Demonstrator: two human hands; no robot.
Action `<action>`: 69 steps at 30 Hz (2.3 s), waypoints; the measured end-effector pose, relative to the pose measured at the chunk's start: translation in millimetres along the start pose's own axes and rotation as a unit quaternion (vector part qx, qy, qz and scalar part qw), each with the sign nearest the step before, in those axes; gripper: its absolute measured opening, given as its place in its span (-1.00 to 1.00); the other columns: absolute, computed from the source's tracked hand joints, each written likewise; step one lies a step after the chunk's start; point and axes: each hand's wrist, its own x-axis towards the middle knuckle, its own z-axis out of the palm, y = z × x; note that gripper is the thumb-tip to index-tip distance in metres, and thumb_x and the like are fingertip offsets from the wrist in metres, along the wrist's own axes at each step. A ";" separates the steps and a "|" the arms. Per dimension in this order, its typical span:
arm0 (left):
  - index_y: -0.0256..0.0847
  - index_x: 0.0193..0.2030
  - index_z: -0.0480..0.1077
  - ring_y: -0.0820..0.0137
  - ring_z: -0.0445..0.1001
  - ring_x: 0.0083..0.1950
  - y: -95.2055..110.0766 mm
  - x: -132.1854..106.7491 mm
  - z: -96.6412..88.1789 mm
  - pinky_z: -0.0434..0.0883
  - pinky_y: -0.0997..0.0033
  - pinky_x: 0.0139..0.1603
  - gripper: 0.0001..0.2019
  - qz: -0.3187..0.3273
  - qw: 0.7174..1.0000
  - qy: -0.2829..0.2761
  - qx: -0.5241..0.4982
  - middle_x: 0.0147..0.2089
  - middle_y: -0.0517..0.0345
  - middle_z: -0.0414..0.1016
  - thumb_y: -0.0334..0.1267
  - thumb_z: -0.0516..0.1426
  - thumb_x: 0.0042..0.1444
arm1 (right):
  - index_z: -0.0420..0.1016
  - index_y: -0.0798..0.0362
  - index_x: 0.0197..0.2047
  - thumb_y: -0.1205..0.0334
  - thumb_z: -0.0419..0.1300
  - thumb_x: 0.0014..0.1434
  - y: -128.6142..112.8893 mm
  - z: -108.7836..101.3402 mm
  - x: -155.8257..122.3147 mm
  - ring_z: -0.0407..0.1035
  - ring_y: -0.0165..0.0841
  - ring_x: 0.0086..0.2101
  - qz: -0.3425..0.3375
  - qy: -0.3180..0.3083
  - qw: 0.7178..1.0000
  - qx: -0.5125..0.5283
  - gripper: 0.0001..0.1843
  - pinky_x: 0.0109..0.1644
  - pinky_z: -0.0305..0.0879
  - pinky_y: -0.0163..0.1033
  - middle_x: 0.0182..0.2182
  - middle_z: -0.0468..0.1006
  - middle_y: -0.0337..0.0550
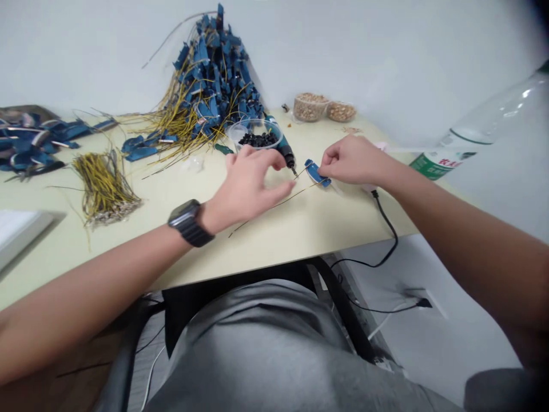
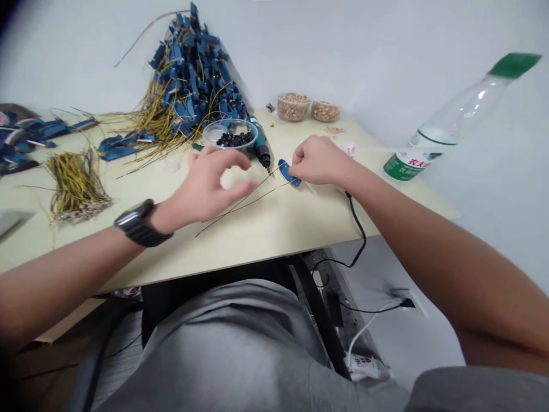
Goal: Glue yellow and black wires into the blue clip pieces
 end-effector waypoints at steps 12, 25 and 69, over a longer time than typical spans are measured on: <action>-0.26 0.36 0.73 -0.63 0.44 0.68 44.0 66.7 86.5 0.35 -0.57 0.64 -0.32 -0.006 0.986 -0.094 0.138 0.53 -0.50 0.74 0.29 0.52 0.40 | 0.55 -0.04 -0.41 0.43 0.43 0.31 17.5 22.0 -2.1 0.48 -0.15 -0.27 0.006 -0.024 0.998 -0.060 -0.70 -0.17 0.30 -0.04 -0.36 0.70 -0.01; -0.18 0.36 0.76 -0.53 0.42 0.61 20.7 83.0 92.8 0.38 -0.47 0.55 -0.24 -0.038 0.987 -0.133 0.087 0.45 -0.29 0.82 0.28 0.65 0.22 | 0.91 0.07 -0.09 0.41 0.32 0.47 43.1 20.9 -14.4 0.71 0.04 -0.07 -0.004 0.035 0.998 0.048 -0.74 0.05 0.51 0.03 -0.11 0.89 0.15; -0.08 0.37 0.79 -0.47 0.32 0.64 2.0 85.2 89.7 0.18 -0.50 0.67 -0.24 -0.007 0.989 -0.132 0.070 0.19 -0.14 0.71 0.14 0.78 0.11 | 0.98 0.09 -0.07 0.37 0.30 0.37 71.6 51.7 -62.6 0.23 -0.28 -0.37 -0.006 0.034 0.980 0.194 -0.66 -0.12 0.24 -0.04 -0.54 0.30 -0.29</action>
